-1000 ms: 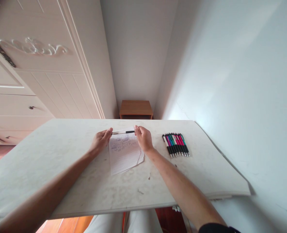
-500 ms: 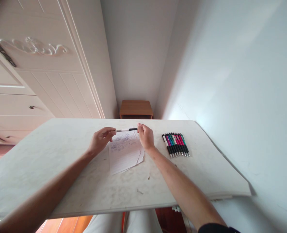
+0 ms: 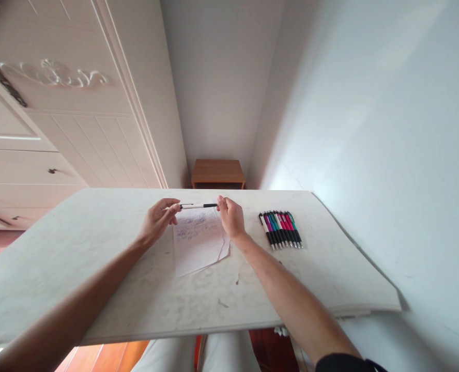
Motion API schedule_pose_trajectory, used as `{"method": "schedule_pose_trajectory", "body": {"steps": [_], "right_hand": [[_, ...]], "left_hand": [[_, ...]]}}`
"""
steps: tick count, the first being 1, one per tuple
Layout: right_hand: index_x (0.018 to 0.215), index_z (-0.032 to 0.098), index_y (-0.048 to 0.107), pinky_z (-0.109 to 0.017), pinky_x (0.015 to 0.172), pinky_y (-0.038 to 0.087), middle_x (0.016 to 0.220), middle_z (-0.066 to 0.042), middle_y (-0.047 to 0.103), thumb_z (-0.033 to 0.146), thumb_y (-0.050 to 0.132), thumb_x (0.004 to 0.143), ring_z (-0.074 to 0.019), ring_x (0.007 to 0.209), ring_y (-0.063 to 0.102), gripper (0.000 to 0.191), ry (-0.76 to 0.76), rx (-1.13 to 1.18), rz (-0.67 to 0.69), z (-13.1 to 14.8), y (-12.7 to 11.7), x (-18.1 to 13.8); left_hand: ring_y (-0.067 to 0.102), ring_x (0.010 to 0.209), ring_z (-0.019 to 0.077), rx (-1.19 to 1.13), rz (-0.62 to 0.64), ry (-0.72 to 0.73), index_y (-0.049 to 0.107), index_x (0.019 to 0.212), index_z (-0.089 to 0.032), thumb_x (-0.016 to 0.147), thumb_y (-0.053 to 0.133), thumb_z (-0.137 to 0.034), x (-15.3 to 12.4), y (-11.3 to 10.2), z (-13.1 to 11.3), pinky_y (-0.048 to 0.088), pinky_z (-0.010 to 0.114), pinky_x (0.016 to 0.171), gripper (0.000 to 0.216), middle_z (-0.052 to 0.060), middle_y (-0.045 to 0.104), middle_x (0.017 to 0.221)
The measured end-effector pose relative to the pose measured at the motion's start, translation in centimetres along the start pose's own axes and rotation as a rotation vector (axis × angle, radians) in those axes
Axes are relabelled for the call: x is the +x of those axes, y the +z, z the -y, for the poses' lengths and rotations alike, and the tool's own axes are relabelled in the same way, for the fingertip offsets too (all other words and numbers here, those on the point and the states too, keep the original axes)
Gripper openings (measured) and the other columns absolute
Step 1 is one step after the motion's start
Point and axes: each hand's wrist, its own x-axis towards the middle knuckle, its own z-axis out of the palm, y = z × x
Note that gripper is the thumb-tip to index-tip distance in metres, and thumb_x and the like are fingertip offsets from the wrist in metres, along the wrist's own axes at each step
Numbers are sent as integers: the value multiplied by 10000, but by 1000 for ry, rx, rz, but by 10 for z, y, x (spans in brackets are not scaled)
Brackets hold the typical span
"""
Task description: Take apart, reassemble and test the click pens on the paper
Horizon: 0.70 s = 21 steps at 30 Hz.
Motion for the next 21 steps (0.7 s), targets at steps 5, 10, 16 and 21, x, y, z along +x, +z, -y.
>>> {"method": "schedule_pose_trajectory", "body": {"steps": [5,10,16,21], "right_hand": [[621,220,480,-259,582,367,586,-3,562,554,351,957,-144,553,519,491,15,6,-4,-2,0,0],[609,220,478,-256,577,369,574,-1,558,566,351,953,-143,552,522,505,4,12,14,-1,1,0],[611,221,480,-258,569,366,569,-1,551,564,349,953,-144,546,517,503,0,19,12,0,0,-1],[615,218,482,-261,572,359,574,-1,543,560,349,954,-144,543,505,500,18,18,6,0,0,0]], "left_hand": [[561,491,98,50,0,25,658,905,-158,725,727,-478,2,2,4,445,224,498,374,9,651,728],[551,486,107,142,35,33,639,678,-159,864,546,-527,-1,0,0,426,218,506,422,8,607,558],[570,480,121,85,74,-8,637,671,-143,894,440,-613,-2,0,3,439,232,504,556,45,632,572],[626,543,128,-1,62,-8,617,1086,-156,779,651,-561,-2,1,4,479,249,527,510,69,688,897]]}}
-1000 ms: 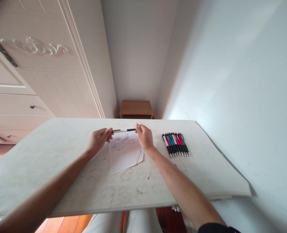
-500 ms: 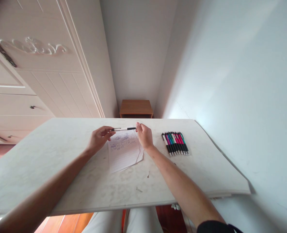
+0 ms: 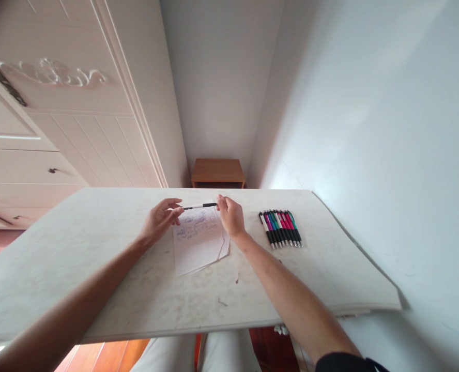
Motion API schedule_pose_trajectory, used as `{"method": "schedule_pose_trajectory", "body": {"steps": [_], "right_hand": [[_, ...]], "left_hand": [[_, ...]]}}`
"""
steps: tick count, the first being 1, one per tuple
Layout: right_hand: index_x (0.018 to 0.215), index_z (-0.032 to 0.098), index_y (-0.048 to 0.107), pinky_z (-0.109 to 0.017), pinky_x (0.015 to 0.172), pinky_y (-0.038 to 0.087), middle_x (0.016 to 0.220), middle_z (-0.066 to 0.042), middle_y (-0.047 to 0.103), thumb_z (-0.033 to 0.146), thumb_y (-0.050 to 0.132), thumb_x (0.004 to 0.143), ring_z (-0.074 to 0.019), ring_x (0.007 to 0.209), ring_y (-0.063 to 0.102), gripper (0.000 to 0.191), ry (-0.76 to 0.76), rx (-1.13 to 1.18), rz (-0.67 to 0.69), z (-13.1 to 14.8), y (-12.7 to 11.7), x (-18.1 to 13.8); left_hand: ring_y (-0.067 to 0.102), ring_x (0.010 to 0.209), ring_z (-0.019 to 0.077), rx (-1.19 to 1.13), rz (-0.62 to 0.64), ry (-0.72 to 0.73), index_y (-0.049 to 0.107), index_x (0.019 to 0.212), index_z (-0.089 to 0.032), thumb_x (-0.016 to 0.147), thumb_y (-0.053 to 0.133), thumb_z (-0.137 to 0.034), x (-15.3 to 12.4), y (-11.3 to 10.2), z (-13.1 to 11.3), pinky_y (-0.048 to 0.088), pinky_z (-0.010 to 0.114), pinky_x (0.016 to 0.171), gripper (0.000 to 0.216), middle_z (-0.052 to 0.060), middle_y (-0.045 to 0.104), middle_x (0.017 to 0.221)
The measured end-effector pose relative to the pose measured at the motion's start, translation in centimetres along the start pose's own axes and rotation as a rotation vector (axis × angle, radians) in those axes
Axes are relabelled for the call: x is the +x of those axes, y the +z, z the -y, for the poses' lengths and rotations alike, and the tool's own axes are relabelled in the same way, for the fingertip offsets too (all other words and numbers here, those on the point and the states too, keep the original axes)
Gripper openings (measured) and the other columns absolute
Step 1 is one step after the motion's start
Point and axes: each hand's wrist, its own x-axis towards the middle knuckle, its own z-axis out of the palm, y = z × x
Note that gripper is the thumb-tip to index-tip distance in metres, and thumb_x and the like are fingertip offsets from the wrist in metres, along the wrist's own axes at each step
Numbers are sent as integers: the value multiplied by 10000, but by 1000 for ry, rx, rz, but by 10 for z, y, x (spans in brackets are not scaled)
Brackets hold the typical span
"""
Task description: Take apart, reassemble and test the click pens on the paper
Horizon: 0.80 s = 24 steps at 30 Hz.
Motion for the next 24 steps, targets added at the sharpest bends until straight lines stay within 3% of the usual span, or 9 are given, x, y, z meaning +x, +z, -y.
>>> {"method": "schedule_pose_trajectory", "body": {"steps": [2,7,12,17,24], "right_hand": [[617,219,485,-261,572,356,571,1,536,559,352,954,-144,541,500,496,0,0,3,0,0,0],[609,221,476,-264,568,347,555,7,516,548,359,954,-143,531,485,489,-4,7,13,1,0,-1],[606,217,474,-258,575,353,559,5,525,545,367,953,-140,543,496,490,-4,15,30,4,0,-2],[608,211,480,-253,578,354,562,5,538,558,358,951,-136,545,502,503,-5,4,19,4,0,-1],[616,210,491,-253,584,359,576,-2,553,569,356,948,-140,553,510,507,1,-8,19,-1,1,-1]], "left_hand": [[618,534,118,30,-34,21,607,1096,-167,735,716,-506,0,0,0,474,246,530,507,58,677,913],[583,506,118,127,-10,56,635,789,-163,803,643,-461,1,-1,-4,452,235,533,299,6,631,641],[553,466,112,223,-19,35,625,750,-173,865,534,-472,-2,-1,-8,437,222,520,333,-18,599,553],[529,419,117,309,-34,-11,571,624,-178,915,386,-576,-4,0,-7,410,225,502,527,-22,552,461],[537,447,118,300,-48,2,559,597,-176,918,394,-578,-3,-1,-5,418,227,539,540,-18,552,453]]}}
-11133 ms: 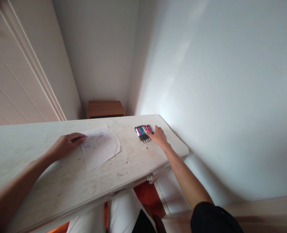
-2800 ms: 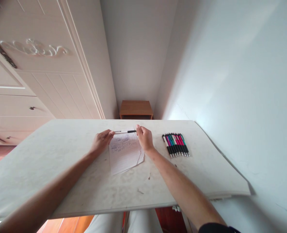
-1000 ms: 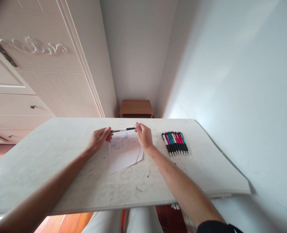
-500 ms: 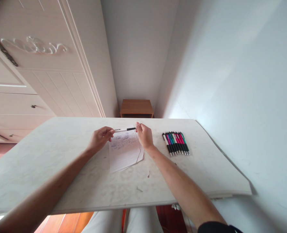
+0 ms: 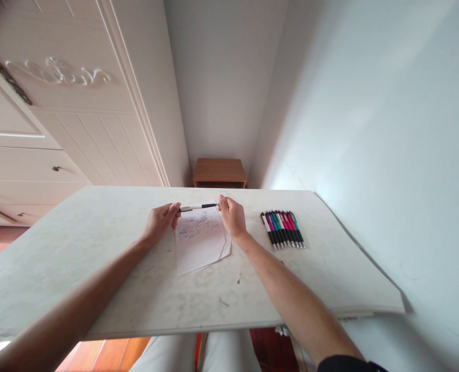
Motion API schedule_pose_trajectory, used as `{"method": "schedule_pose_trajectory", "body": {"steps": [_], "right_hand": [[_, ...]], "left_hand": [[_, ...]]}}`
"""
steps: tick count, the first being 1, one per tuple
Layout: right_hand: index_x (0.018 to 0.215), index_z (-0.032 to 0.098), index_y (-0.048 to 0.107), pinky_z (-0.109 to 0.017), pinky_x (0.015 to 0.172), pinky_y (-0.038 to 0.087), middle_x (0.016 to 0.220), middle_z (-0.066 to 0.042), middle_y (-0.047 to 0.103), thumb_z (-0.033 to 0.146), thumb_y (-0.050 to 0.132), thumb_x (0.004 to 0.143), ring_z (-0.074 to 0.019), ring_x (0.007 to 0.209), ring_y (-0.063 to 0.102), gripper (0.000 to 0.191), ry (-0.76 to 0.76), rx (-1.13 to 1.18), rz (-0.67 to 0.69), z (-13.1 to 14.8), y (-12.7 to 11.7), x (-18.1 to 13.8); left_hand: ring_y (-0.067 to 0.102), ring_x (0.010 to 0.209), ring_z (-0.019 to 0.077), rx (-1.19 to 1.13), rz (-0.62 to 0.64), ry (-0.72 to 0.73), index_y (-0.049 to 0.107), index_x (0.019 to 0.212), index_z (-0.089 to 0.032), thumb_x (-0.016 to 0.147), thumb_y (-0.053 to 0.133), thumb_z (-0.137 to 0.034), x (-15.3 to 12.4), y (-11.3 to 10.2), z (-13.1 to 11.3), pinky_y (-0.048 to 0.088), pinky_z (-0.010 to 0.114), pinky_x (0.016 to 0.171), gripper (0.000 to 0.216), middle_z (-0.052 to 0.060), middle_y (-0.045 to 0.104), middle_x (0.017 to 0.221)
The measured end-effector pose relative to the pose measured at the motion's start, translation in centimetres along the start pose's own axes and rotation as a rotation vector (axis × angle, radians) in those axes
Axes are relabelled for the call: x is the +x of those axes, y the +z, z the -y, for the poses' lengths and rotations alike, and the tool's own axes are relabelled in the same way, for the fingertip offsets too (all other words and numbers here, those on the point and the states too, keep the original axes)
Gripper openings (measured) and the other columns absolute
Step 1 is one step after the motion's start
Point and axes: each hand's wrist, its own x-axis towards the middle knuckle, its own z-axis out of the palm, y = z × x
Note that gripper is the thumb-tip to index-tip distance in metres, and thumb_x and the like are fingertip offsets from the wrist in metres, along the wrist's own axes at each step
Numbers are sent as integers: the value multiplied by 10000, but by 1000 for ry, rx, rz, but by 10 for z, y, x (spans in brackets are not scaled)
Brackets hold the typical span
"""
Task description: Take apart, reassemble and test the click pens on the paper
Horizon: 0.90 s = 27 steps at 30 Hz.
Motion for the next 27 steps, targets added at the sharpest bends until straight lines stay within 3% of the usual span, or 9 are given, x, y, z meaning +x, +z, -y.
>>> {"method": "schedule_pose_trajectory", "body": {"steps": [12,20,27], "right_hand": [[629,204,520,-254,595,360,596,3,571,491,450,926,-145,582,517,419,18,-97,72,-12,-13,12],[776,196,669,-261,708,433,803,-20,667,180,637,810,-156,730,591,50,-63,-267,180,-29,-22,21],[847,181,737,-259,792,460,899,-62,684,26,588,805,-165,828,630,219,-94,-434,278,-44,-30,25]], "left_hand": [[565,476,108,-43,-52,25,558,579,-176,942,406,-496,5,-3,9,444,218,567,507,-3,595,500],[606,547,147,12,-47,36,569,610,-188,927,402,-546,6,-5,9,439,242,589,507,-6,581,491],[551,474,132,88,-31,24,579,629,-191,922,396,-551,6,-5,10,411,239,564,499,-21,565,468]]}}
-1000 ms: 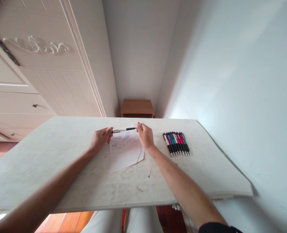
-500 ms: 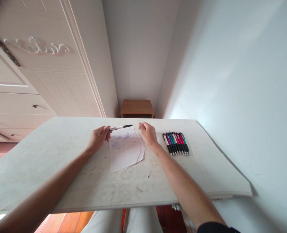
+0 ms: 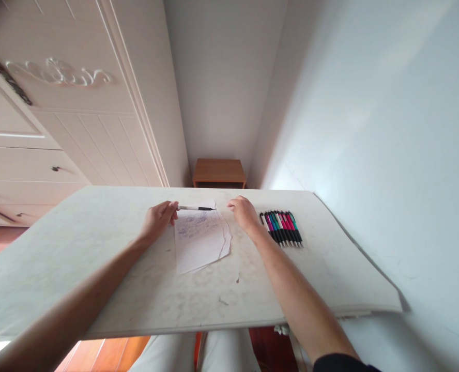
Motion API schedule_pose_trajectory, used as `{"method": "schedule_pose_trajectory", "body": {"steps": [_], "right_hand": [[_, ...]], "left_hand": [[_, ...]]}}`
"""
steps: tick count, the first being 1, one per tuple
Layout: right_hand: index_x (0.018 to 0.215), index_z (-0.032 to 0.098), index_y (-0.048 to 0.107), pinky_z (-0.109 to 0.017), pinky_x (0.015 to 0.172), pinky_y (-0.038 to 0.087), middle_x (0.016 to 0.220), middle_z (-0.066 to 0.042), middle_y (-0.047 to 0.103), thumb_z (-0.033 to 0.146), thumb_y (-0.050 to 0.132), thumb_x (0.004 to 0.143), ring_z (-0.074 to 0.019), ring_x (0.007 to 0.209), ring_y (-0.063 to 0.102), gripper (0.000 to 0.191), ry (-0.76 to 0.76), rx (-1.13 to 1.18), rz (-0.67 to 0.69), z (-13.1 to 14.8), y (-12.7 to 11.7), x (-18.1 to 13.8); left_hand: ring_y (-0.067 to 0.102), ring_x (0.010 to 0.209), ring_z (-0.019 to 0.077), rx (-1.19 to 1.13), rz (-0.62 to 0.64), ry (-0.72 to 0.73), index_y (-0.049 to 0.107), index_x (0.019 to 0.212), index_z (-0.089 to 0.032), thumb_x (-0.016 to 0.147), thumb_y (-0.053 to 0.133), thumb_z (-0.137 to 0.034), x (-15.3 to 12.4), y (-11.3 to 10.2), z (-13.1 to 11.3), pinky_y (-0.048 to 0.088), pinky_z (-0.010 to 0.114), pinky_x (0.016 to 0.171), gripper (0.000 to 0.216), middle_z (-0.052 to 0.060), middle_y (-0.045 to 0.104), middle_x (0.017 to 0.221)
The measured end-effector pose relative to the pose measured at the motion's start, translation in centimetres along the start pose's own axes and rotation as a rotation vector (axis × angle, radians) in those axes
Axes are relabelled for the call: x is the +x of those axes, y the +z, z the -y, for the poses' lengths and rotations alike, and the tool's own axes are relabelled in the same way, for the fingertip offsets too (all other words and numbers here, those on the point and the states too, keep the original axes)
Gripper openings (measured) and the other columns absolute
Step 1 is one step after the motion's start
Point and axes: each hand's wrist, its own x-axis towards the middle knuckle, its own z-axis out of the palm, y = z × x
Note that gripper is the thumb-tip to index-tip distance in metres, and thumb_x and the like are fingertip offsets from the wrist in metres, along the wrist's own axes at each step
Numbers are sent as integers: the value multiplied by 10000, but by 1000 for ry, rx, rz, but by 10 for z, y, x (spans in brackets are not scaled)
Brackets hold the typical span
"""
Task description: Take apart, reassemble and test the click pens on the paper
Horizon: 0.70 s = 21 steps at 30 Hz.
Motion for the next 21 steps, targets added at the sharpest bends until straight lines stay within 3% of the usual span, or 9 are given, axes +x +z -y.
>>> {"method": "schedule_pose_trajectory", "body": {"steps": [6,13,17,21], "right_hand": [[1032,172,730,-254,860,445,983,-94,692,32,557,831,-187,946,633,299,-28,-125,76,-4,1,0],[1052,176,719,-276,835,466,955,-84,706,26,564,786,-186,864,644,343,-16,2,55,-10,2,1],[1021,188,723,-307,839,478,937,-75,717,52,546,786,-190,850,650,324,38,97,9,-9,0,3],[977,190,717,-322,845,481,982,-72,724,149,516,835,-193,881,656,249,97,198,-128,-1,-8,4]], "left_hand": [[548,477,135,9,12,-7,561,610,-195,917,389,-566,-1,0,-2,407,240,566,512,-16,563,465],[554,477,136,12,8,1,556,601,-196,919,394,-561,-1,0,-2,410,239,567,510,-17,564,463],[557,470,134,7,4,12,558,603,-197,922,399,-550,-1,0,-2,414,235,564,501,-20,566,461],[558,476,133,1,5,11,566,606,-195,923,401,-548,-1,0,0,412,234,562,502,-17,571,469]]}}
